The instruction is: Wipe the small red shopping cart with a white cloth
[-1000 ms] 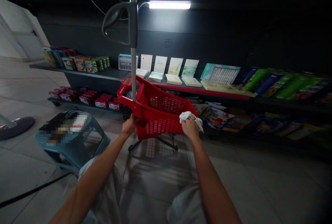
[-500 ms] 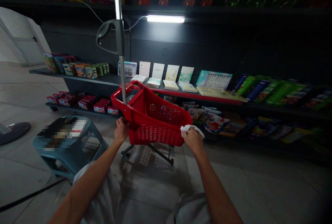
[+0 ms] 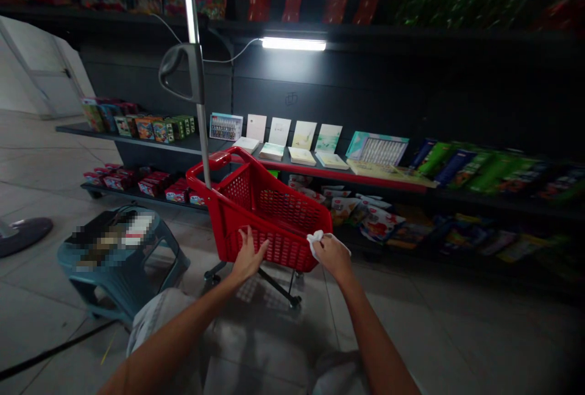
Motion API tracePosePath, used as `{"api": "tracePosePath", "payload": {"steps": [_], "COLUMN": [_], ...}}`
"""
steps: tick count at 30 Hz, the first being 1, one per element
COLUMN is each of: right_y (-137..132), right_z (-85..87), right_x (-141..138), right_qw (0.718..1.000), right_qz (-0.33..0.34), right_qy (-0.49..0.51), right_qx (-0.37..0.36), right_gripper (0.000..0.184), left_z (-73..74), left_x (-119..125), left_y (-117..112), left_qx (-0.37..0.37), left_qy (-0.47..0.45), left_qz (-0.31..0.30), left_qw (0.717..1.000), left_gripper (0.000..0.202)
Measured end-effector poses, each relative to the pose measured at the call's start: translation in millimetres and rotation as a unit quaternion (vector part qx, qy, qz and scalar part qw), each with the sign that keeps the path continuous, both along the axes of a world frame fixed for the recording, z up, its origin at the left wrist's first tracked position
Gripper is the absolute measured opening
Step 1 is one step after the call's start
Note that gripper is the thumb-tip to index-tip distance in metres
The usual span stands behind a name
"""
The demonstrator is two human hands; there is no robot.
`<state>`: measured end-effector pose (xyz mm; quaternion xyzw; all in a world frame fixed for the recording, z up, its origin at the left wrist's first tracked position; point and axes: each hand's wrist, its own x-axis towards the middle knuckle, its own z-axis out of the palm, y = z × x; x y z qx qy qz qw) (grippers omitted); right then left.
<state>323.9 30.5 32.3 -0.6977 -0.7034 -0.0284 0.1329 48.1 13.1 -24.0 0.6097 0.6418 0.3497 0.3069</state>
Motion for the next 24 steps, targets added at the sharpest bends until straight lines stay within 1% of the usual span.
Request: {"api": "tracePosePath", "payload": {"steps": [3, 6, 9, 11, 16, 19, 24], "right_y": [0, -1, -5, -8, -23, -33, -49], "right_z": [5.3, 9.2, 8.9, 6.9, 2.3, 0.4, 0.1], "right_x": [-4, -8, -11, -11, -11, -14, -29], "right_qw": [0.999, 0.998, 0.996, 0.993, 0.976, 0.964, 0.954], "right_qz": [-0.011, 0.007, 0.049, 0.085, 0.18, 0.224, 0.264], "right_qy": [0.005, -0.006, -0.016, -0.006, 0.077, 0.105, 0.095], "right_qx": [-0.033, -0.063, -0.073, -0.077, -0.098, -0.099, -0.107], "right_gripper": [0.048, 0.048, 0.045, 0.042, 0.038, 0.039, 0.037], "left_z": [5.6, 11.3, 12.1, 10.9, 9.8, 11.7, 16.8], "left_x": [6, 5, 0, -4, -13, -17, -20], "left_y": [-2, -3, -5, -7, -9, -5, 8], "left_qx": [-0.028, -0.042, -0.046, -0.039, -0.021, -0.02, -0.002], "left_qy": [-0.006, -0.01, -0.017, -0.019, -0.012, -0.023, -0.063], "left_qz": [0.019, 0.032, 0.025, 0.02, 0.015, 0.015, 0.041], "left_qw": [0.999, 0.999, 0.998, 0.999, 1.0, 0.999, 0.997], "left_gripper": [0.102, 0.104, 0.107, 0.108, 0.11, 0.111, 0.114]}}
